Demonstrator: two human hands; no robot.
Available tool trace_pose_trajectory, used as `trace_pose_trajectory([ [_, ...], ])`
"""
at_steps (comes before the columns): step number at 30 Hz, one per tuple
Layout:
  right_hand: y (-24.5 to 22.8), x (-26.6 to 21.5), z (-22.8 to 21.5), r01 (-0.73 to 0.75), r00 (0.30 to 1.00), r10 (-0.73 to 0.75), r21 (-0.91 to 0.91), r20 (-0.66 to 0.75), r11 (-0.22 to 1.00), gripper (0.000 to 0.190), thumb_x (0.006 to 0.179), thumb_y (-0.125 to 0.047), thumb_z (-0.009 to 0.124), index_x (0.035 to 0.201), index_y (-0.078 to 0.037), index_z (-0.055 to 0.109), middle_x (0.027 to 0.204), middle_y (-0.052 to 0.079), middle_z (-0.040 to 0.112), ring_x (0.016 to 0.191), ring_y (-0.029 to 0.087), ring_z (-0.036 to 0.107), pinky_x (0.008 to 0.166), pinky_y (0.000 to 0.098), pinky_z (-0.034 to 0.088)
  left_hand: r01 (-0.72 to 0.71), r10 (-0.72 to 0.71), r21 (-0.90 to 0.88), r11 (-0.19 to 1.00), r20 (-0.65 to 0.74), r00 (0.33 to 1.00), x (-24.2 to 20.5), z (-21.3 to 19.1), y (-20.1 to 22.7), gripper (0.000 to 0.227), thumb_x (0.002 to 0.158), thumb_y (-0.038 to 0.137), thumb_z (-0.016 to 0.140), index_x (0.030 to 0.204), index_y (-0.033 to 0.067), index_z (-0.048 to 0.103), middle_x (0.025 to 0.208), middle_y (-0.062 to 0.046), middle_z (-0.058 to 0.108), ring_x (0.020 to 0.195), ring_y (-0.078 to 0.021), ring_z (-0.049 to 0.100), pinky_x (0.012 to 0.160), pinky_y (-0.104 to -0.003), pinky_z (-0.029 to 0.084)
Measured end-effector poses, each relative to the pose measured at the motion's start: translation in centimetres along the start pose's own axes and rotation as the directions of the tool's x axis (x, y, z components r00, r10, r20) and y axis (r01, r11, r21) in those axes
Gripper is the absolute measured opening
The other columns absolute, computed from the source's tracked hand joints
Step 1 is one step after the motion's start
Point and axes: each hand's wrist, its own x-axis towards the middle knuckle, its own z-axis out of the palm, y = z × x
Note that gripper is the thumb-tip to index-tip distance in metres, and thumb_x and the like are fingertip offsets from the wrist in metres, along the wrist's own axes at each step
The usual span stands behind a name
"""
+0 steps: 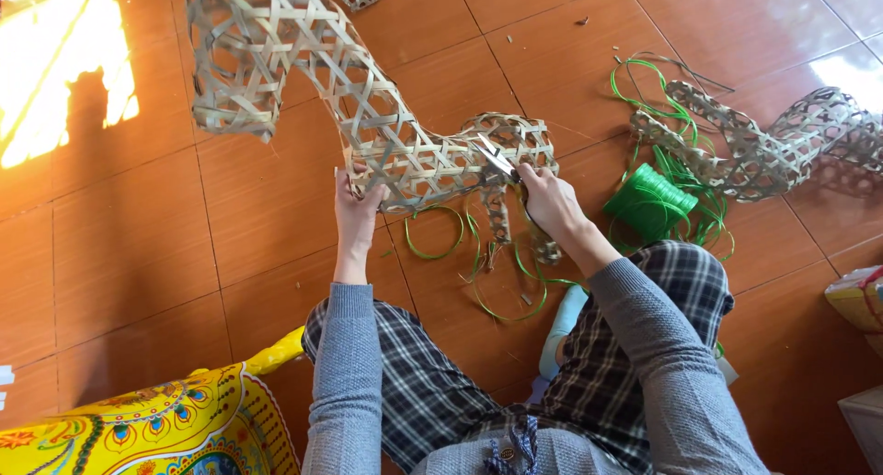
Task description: The person sits on the floor assembling woven bamboo horse figurines. They trim bamboo strips with scissors, insert and weave the strips into the lattice body of a horse figure, and tie green ribbon around parts of the figure.
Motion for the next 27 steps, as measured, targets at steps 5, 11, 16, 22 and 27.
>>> trace_pose_trajectory([
  [5, 0.8, -0.2, 1.1, -0.035, 0.996, 0.032, 0.032, 0.083, 0.999, 0.035, 0.091, -0.020, 0.047, 0.126, -0.022, 0.047, 0.093, 0.022, 0.059, 0.080, 0.050, 0.067, 0.073, 0.0593, 0.055, -0.032, 0.031, 0.047, 0.998, 0.017, 0.999, 0.1, -0.6, 0.0, 0.042, 0.077, 0.005, 0.068, 0.115, 0.0071, 0.051, 0.083, -0.011, 0.056, 0.066, -0.0143, 0.062, 0.052, -0.025, 0.054],
  [11, -3.4, -4.1, 0.6, -0.013, 0.995, 0.037, 0.260, -0.089, 0.965, 0.037, 0.079, -0.005, 0.060, 0.115, -0.013, 0.054, 0.079, 0.023, 0.065, 0.073, 0.046, 0.068, 0.067, 0.0546, 0.054, -0.060, 0.061, 0.057, 0.997, -0.023, 0.998, 0.1, -0.9, -0.4, 0.051, 0.079, 0.007, 0.070, 0.123, 0.0051, 0.045, 0.093, -0.017, 0.059, 0.076, -0.0194, 0.063, 0.060, -0.032, 0.058],
  [16, -2.0, -10.2, 15.2, -0.242, 0.967, 0.205, 0.308, 0.148, 0.920, 0.014, 0.083, -0.002, 0.055, 0.094, 0.004, 0.060, 0.074, 0.034, 0.067, 0.073, 0.050, 0.067, 0.070, 0.0586, 0.054, -0.167, 0.178, 0.173, 0.971, -0.048, 0.983, 0.8, 0.8, -2.9, 0.068, 0.078, 0.018, 0.082, 0.127, 0.0043, 0.037, 0.112, -0.024, 0.058, 0.104, -0.0384, 0.063, 0.085, -0.053, 0.056],
  [22, -6.3, -16.6, 22.0, -0.350, 0.738, 0.192, 0.123, 0.647, 0.929, 0.047, 0.068, -0.043, 0.075, 0.109, -0.027, 0.057, 0.092, 0.008, 0.073, 0.094, 0.032, 0.071, 0.081, 0.0450, 0.059, -0.404, 0.470, 0.459, 0.792, -0.036, 0.882, -0.6, 3.0, -5.7, 0.051, 0.079, 0.024, 0.085, 0.118, -0.0006, 0.064, 0.115, -0.023, 0.067, 0.111, -0.0355, 0.062, 0.097, -0.052, 0.049],
  [27, -11.4, -13.4, 21.9, -0.466, 0.880, 0.223, 0.672, 0.419, 0.576, 0.042, 0.079, -0.026, 0.071, 0.114, -0.012, 0.053, 0.092, 0.027, 0.067, 0.092, 0.048, 0.066, 0.077, 0.0532, 0.056, -0.288, 0.386, 0.646, 0.707, -0.011, 0.923, -2.2, 2.3, -10.5, 0.060, 0.088, 0.041, 0.072, 0.130, 0.0014, 0.056, 0.129, -0.020, 0.059, 0.121, -0.0361, 0.056, 0.100, -0.064, 0.037],
])
